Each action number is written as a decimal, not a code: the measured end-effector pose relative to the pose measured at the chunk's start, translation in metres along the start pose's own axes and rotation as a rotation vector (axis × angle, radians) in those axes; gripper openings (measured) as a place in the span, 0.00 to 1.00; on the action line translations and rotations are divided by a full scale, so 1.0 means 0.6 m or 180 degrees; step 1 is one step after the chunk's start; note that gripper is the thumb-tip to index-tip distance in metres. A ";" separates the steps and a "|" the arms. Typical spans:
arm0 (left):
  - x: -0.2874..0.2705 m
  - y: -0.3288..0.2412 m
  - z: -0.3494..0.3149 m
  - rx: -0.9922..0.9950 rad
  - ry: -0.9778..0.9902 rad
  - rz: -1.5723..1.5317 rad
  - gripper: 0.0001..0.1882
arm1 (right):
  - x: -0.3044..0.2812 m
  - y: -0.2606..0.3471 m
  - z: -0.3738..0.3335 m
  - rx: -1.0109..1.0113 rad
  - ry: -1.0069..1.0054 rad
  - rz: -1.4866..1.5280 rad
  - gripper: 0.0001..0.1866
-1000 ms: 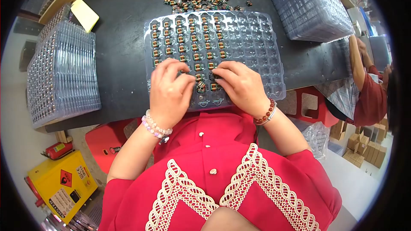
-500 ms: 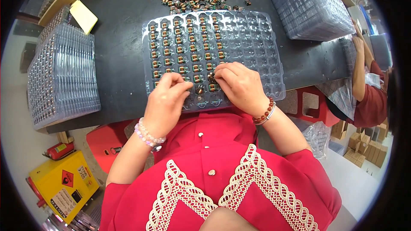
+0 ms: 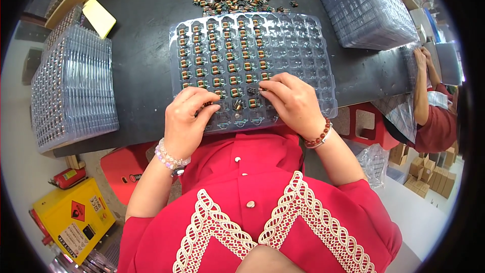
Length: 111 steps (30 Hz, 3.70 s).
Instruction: The person fastens a waist strap, stacks a filled plastic tray onto a pile, sets down an empty plastic tray, and places electronic components into its slots by hand.
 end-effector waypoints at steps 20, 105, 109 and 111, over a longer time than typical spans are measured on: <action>0.030 0.006 -0.018 0.0570 -0.0046 0.0332 0.07 | 0.002 0.022 -0.009 -0.0431 -0.0019 -0.0416 0.15; 0.084 0.165 0.491 0.0196 0.0068 0.1304 0.17 | 0.048 -0.256 0.452 0.0517 0.0850 -0.0452 0.19; 0.083 0.167 0.474 0.0290 0.0126 0.1394 0.11 | 0.031 -0.218 0.417 0.0052 0.0717 -0.0423 0.09; 0.073 0.169 0.470 0.0659 -0.0253 0.1167 0.10 | 0.014 -0.199 0.392 -0.0093 0.0501 -0.0199 0.08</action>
Point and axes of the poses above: each hand's wrist, its own z-axis towards the middle knuckle, its own x-axis out of the palm, y = z × x, the point moved 4 cm from there along z, towards the middle knuckle, and after that the axes turned 2 degrees about z, right-handed, at the moved point
